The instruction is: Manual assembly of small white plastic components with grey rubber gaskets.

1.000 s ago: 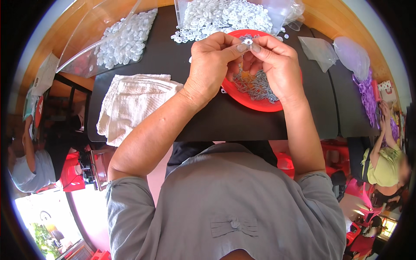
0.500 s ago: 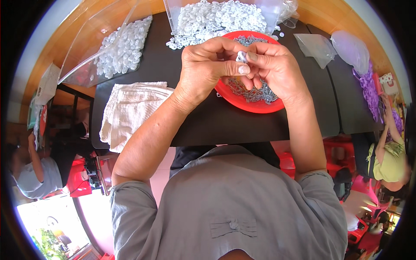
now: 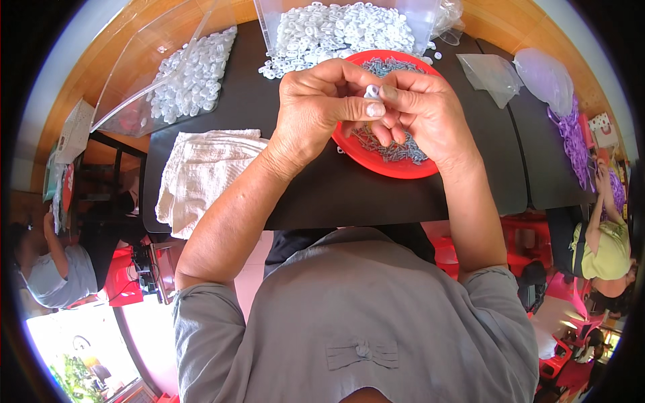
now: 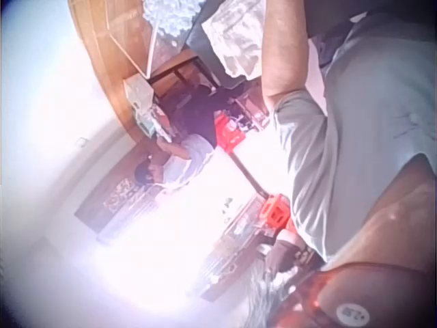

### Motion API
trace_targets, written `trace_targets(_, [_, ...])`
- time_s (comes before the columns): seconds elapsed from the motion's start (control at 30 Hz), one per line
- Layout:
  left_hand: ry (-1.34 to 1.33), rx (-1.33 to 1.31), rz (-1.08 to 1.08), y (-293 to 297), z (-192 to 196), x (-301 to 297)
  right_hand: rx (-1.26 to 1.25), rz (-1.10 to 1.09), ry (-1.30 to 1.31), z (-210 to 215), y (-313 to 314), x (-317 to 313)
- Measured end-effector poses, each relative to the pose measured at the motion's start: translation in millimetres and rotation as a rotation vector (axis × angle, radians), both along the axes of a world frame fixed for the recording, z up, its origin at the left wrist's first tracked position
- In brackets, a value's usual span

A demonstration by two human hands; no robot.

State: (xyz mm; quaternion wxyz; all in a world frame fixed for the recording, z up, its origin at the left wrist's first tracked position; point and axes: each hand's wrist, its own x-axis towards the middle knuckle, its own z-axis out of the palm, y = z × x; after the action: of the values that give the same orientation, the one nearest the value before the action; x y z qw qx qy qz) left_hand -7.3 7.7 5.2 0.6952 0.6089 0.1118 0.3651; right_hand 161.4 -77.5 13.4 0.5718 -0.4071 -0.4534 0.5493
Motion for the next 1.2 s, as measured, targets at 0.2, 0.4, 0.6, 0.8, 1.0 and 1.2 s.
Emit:
trace_targets(0.2, [-0.015, 0.060, 0.101, -9.6, 0.6, 2.3, -0.034, 0.025, 0.072, -1.7, -1.2, -0.3])
trace_targets(0.4, [-0.088, 0.013, 0.029, -15.3, 3.0, 0.5, -0.008, 0.093, 0.104, 1.9, -4.3, -1.8])
trace_targets(0.6, [-0.106, 0.022, 0.032, -10.6, 2.6, -2.6, 0.022, 0.151, 0.141, -8.5, 0.8, -3.7])
trace_targets(0.8, [-0.019, 0.116, 0.424, 6.5, 31.1, -17.8, 0.086, -0.243, -0.439, -8.0, 11.7, -7.0])
trace_targets(1.0, [0.453, 0.475, 1.117, 84.5, 115.0, -115.4, 0.191, -0.436, -1.596, -25.0, 10.5, 12.6])
trace_targets(1.2, [0.214, 1.139, 1.124, 107.5, 68.8, -107.1, 0.031, -0.289, -1.801, -32.0, 13.5, 16.9])
